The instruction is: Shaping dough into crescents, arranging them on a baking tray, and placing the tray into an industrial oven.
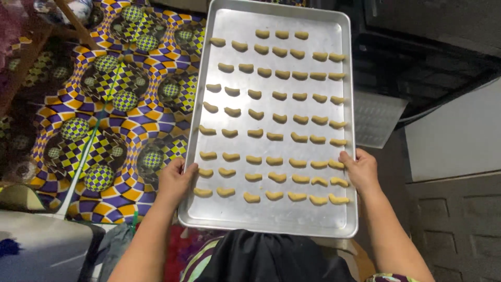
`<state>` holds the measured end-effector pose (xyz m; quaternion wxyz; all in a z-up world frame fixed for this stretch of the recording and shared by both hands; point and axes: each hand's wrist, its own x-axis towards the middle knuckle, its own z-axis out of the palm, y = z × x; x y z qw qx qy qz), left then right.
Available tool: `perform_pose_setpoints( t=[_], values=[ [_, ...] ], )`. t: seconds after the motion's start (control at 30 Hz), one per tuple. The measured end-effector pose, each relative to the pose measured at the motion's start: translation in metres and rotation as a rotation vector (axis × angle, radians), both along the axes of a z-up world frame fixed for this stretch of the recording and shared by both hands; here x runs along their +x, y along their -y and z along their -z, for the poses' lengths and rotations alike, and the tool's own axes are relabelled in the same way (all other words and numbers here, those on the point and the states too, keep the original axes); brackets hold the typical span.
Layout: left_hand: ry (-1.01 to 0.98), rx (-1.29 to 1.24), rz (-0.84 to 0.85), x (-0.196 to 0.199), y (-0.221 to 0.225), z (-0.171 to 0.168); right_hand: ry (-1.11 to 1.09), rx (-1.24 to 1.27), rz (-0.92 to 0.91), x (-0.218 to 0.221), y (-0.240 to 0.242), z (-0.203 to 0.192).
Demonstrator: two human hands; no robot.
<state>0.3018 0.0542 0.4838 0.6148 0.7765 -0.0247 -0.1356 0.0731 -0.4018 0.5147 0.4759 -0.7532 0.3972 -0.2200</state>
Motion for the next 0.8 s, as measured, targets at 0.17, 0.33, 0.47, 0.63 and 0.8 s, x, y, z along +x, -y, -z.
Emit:
perform_pose_setpoints(
  t=[0.17,0.33,0.47,0.63,0.8],
  values=[
    [0.050,0.003,-0.012,0.008,-0.034,-0.017,0.016,0.002,0.010,0.006,-0.035,0.001],
    [0.077,0.095,-0.050,-0.018,-0.038,-0.003,0.040,-0.033,-0.086,0.006,-0.022,-0.005],
    [0.080,0.044,-0.113,-0.041,-0.038,-0.011,0.052,-0.014,-0.119,0.000,-0.015,-0.006],
    [0.091,0.030,-0.127,-0.044,-0.044,-0.015,0.080,0.007,-0.135,0.001,-0.016,-0.002],
    [0.125,0.040,-0.110,-0.025,-0.069,-0.010,0.074,0.008,-0.102,0.009,-0.049,0.001]
  ],
)
